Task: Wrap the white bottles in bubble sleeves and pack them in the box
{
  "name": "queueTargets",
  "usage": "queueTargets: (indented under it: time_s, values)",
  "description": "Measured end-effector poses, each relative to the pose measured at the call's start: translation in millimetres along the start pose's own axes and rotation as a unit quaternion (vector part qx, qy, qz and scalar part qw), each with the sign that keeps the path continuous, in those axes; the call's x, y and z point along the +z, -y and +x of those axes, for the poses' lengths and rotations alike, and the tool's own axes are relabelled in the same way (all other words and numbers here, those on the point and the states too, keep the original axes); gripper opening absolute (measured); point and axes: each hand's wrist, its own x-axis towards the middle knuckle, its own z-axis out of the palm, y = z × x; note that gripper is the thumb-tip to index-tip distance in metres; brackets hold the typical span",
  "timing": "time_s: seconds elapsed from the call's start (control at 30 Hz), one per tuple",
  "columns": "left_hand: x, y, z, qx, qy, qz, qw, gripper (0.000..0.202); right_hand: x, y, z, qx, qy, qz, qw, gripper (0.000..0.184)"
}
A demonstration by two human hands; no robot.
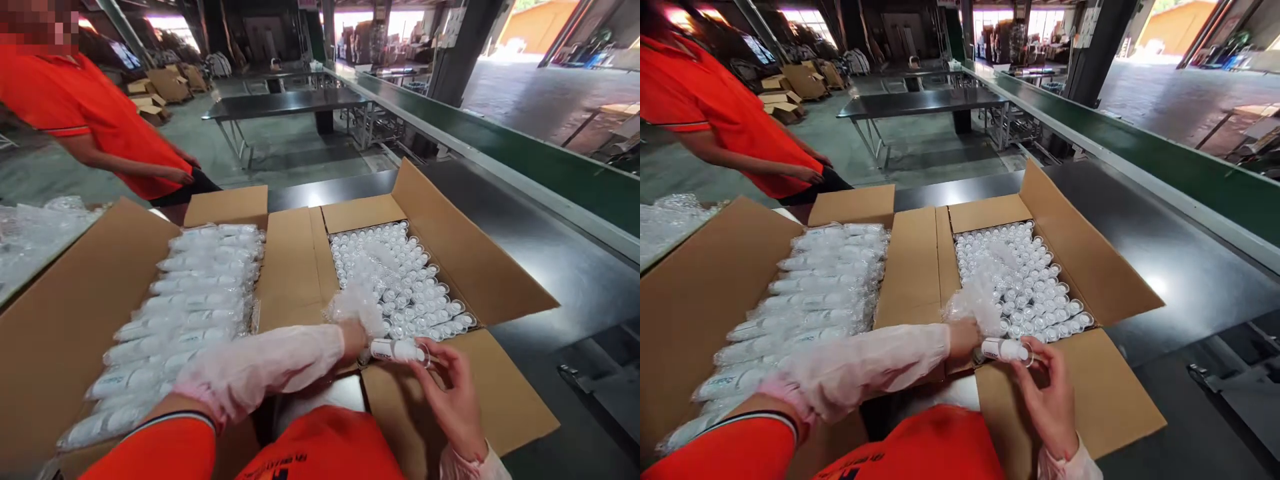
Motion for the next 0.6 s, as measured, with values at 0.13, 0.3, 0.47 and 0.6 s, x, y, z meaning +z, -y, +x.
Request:
queueTargets:
  time_s: [0.13, 0.3, 0.47, 0.6]
  values:
    - [-33.3, -9, -57, 0.022, -0.073, -0.077, 0.994, 0.033, -15, 14, 0, 0.001, 0.025, 0.06, 0.998, 0.033]
    - [-16.1, -34, -93, 0.034, -0.08, -0.535, 0.84, 0.077, 34, 24, 12, 0.019, 0.193, 0.087, 0.977, 0.035]
    - [25.7, -33, -110, -0.088, -0.101, -0.714, 0.687, 0.05, 97, 10, 71, -0.04, 0.03, -0.081, 0.995, 0.052]
    - [37.8, -18, -138, -0.118, -0.185, -0.734, 0.642, 0.047, 104, 7, 117, -0.064, 0.036, -0.068, 0.995, 0.035]
